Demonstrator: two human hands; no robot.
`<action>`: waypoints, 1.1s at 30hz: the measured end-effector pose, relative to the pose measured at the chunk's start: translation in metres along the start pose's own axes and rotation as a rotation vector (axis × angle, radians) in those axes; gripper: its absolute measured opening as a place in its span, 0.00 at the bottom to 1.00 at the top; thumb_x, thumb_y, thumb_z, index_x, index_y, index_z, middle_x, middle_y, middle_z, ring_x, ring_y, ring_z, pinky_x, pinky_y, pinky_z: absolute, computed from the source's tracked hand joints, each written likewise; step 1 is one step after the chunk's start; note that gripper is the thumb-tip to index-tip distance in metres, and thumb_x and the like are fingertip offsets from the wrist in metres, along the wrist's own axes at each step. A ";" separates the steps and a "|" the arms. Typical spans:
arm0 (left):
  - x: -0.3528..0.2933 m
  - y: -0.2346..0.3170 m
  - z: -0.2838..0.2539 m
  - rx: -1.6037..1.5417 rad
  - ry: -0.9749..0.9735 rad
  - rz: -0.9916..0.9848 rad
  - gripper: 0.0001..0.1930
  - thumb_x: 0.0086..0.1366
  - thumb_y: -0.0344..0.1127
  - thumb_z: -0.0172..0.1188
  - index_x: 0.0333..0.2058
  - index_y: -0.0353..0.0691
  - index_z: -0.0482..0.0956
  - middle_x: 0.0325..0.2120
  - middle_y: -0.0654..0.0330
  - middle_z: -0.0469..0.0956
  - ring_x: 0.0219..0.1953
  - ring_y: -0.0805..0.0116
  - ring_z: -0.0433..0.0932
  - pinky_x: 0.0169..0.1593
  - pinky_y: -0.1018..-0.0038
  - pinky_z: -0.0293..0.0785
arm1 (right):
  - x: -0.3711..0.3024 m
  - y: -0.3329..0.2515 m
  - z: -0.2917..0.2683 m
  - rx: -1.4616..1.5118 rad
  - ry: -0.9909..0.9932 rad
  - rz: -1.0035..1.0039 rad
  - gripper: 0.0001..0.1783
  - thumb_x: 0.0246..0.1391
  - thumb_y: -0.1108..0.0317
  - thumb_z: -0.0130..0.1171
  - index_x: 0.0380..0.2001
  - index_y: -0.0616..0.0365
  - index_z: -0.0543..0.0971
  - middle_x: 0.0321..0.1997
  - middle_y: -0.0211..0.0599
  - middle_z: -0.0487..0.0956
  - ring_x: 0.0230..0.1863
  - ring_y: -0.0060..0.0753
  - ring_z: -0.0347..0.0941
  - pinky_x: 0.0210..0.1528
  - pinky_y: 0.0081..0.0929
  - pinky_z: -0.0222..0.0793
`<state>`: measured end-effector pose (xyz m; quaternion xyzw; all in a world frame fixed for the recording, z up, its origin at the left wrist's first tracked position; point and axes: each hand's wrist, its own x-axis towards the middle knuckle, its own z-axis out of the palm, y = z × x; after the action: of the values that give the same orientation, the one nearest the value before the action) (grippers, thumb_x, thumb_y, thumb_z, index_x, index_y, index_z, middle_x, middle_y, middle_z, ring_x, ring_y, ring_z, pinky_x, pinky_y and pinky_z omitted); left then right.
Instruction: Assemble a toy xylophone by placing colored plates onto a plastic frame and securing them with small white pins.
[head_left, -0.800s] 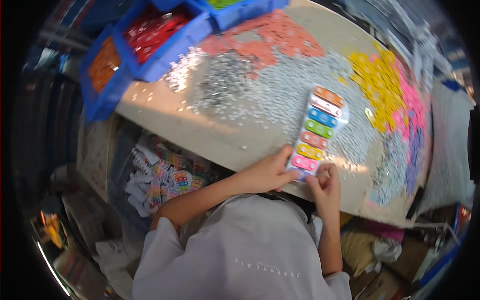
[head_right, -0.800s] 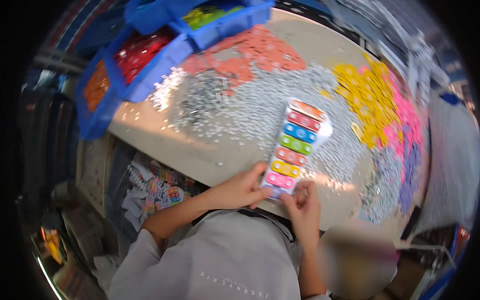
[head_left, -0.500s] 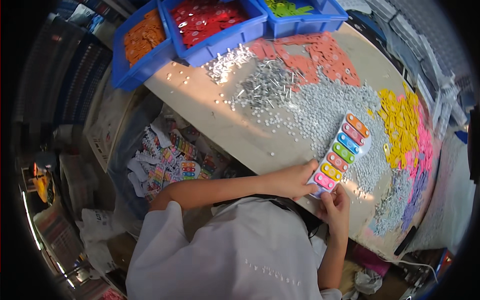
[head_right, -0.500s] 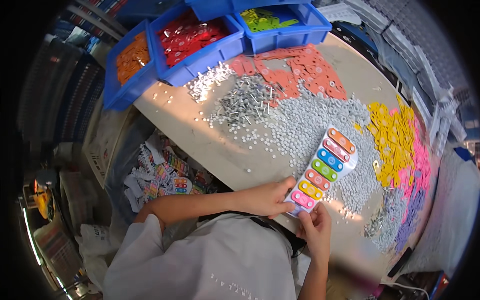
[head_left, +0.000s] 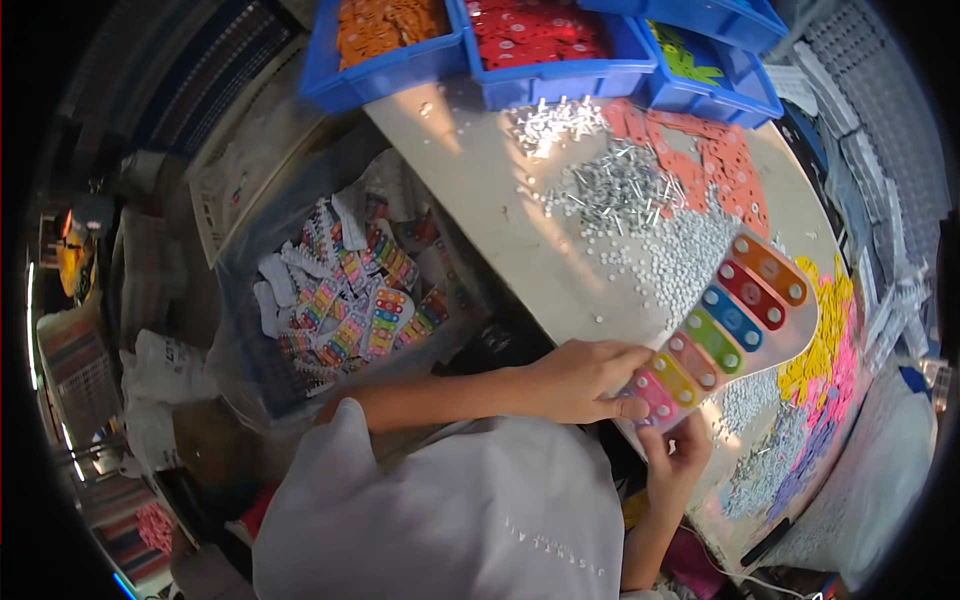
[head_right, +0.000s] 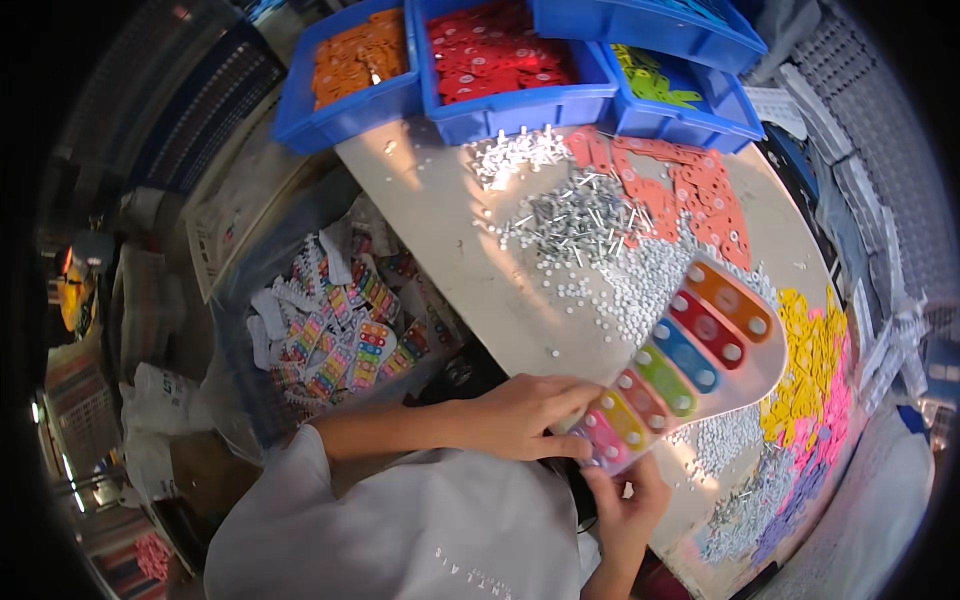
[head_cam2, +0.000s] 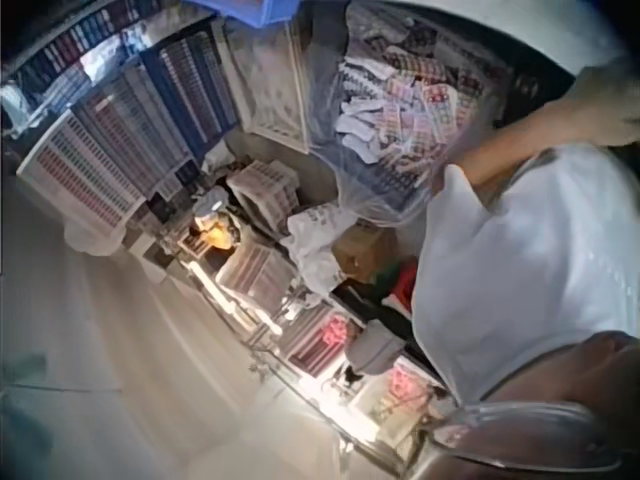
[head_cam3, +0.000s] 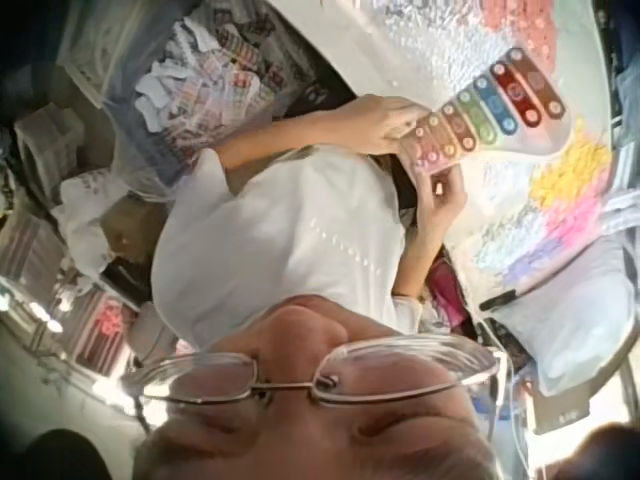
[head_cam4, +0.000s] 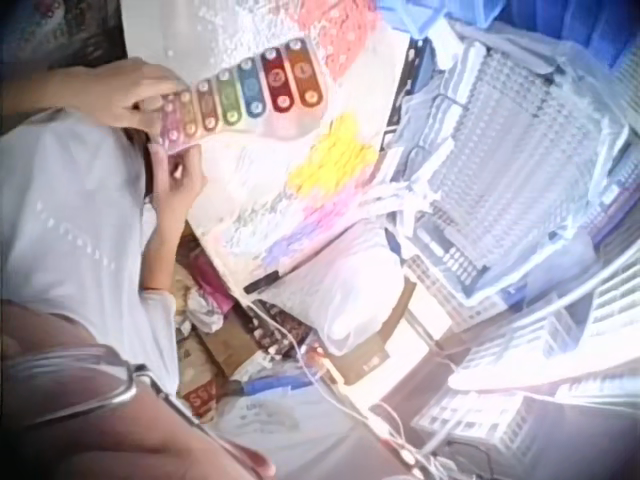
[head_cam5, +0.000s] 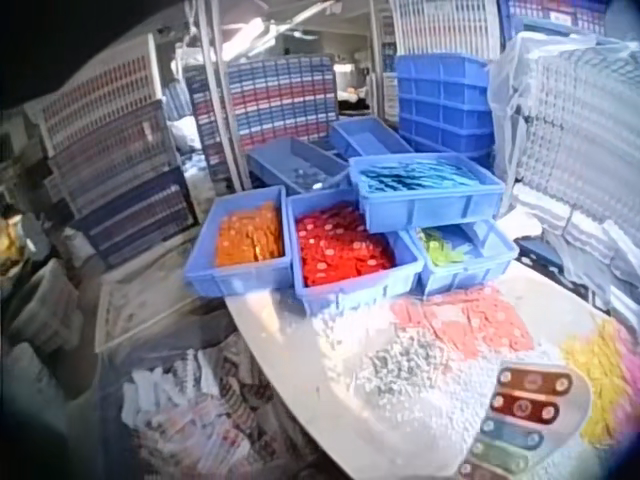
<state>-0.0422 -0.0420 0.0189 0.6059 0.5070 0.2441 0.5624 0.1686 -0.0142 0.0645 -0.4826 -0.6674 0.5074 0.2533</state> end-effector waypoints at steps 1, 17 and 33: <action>-0.004 -0.012 0.012 -0.072 0.321 0.230 0.38 0.65 0.52 0.67 0.61 0.33 0.59 0.46 0.43 0.78 0.49 0.47 0.79 0.49 0.59 0.75 | 0.002 -0.009 0.006 -0.289 -0.094 -0.132 0.10 0.51 0.71 0.71 0.31 0.60 0.78 0.23 0.30 0.76 0.20 0.19 0.68 0.23 0.20 0.62; -0.305 -0.408 -0.010 0.518 1.514 -0.857 0.46 0.36 0.31 0.82 0.56 0.36 0.65 0.47 0.49 0.77 0.48 0.49 0.77 0.53 0.57 0.73 | 0.048 0.032 0.060 -0.573 -0.112 -0.417 0.12 0.51 0.77 0.66 0.40 0.62 0.78 0.34 0.43 0.76 0.39 0.47 0.72 0.44 0.39 0.68; -0.328 -0.455 -0.134 0.113 1.655 -0.511 0.28 0.59 0.43 0.71 0.50 0.29 0.73 0.40 0.44 0.81 0.42 0.55 0.83 0.42 0.60 0.79 | 0.049 0.048 0.067 -0.591 0.039 -0.476 0.06 0.52 0.78 0.64 0.34 0.61 0.78 0.33 0.41 0.76 0.38 0.46 0.70 0.43 0.37 0.67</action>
<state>-0.4332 -0.3423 -0.2800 0.1281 0.8851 0.4470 0.0192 0.1124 0.0020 -0.0114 -0.3760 -0.8735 0.2105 0.2266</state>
